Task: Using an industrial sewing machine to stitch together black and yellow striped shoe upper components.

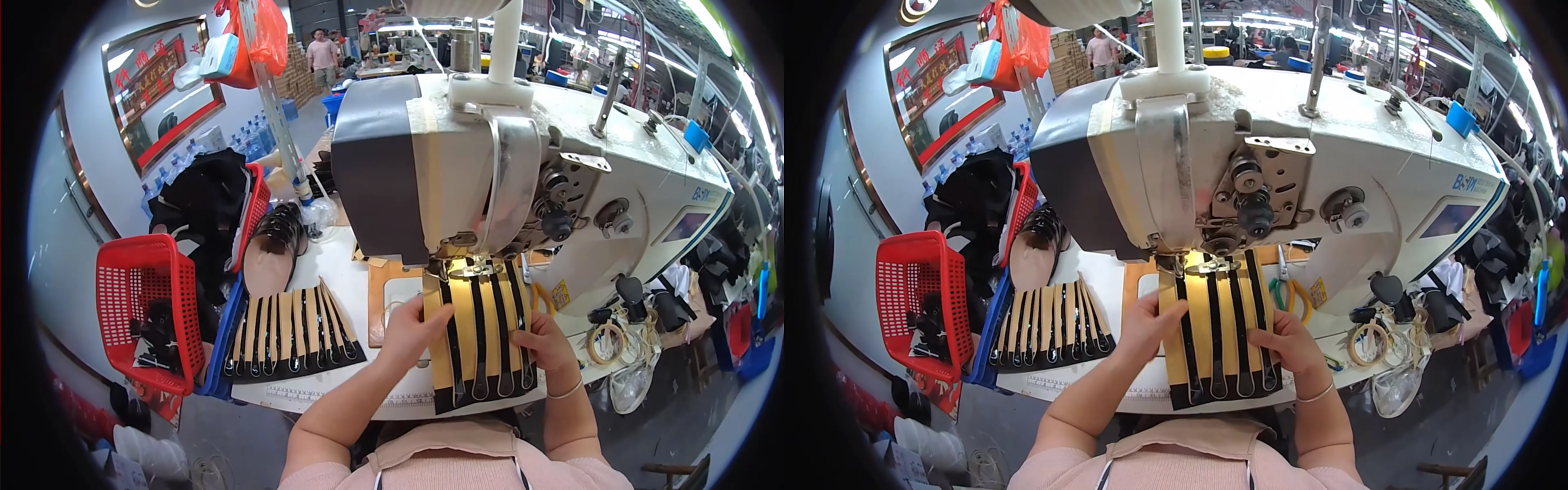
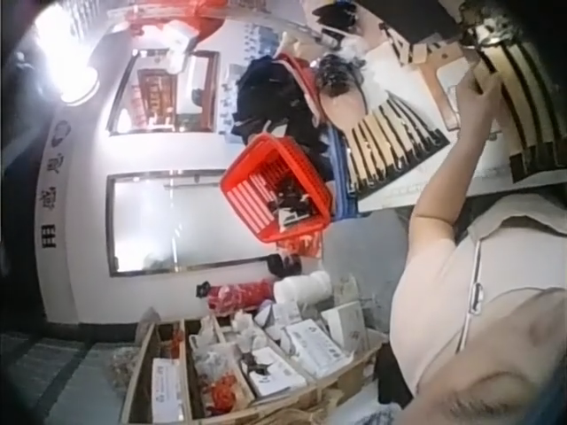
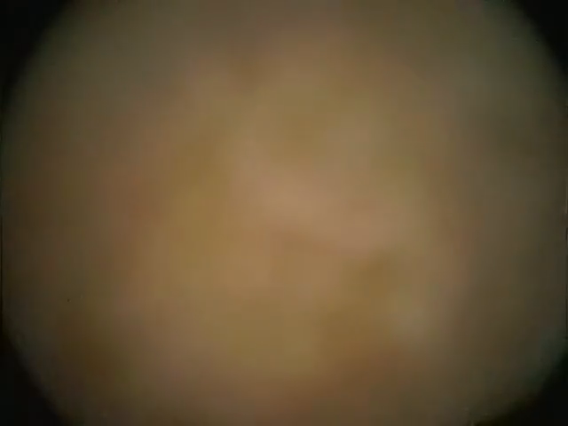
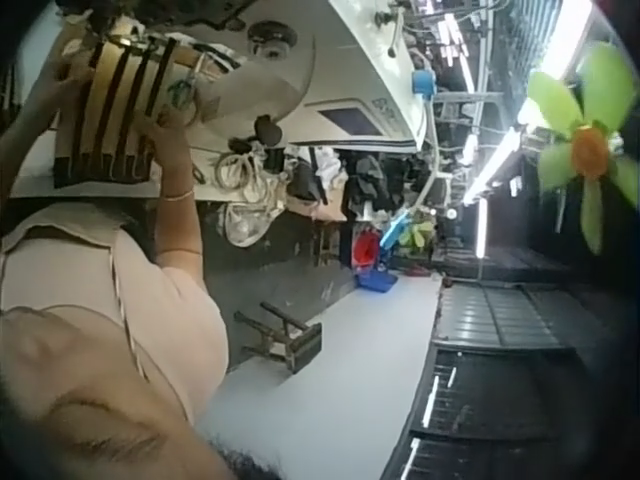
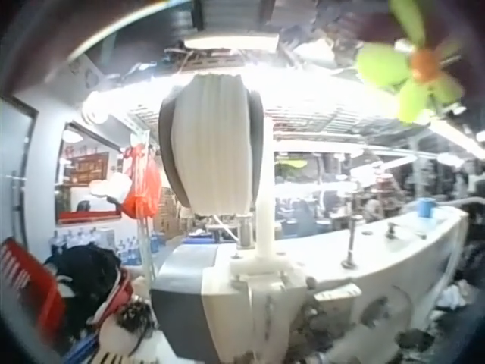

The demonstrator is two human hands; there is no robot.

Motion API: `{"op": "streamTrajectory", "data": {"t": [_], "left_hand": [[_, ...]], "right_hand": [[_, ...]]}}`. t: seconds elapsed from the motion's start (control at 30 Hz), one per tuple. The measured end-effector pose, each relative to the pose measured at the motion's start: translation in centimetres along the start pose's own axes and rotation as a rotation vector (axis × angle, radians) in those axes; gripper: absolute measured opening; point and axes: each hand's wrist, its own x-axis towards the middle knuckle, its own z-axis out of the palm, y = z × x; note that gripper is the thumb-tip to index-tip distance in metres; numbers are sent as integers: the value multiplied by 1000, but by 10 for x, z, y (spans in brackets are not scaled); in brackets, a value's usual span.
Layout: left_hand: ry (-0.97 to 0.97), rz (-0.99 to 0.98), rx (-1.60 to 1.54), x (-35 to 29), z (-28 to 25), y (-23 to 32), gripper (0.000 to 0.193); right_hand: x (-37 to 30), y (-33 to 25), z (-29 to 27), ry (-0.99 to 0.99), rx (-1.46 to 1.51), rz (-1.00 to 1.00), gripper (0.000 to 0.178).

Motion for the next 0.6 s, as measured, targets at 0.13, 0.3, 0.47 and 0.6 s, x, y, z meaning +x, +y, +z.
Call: {"op": "streamTrajectory", "data": {"t": [0.13, 0.3, 0.47, 0.6], "left_hand": [[-20, 63, -70, -42, 5, -38, 28], [-60, 15, -177, -60, 6, -49, 27], [-76, 6, -223, -46, 2, -38, 26], [-77, 45, -286, -31, -1, -35, 26]], "right_hand": [[-19, 14, -24, -131, -405, 18, 28], [-26, 21, -21, -85, -194, 36, 26], [-13, 17, -15, -31, -162, -27, 22], [-3, 9, -10, -23, -138, -40, 20]]}}
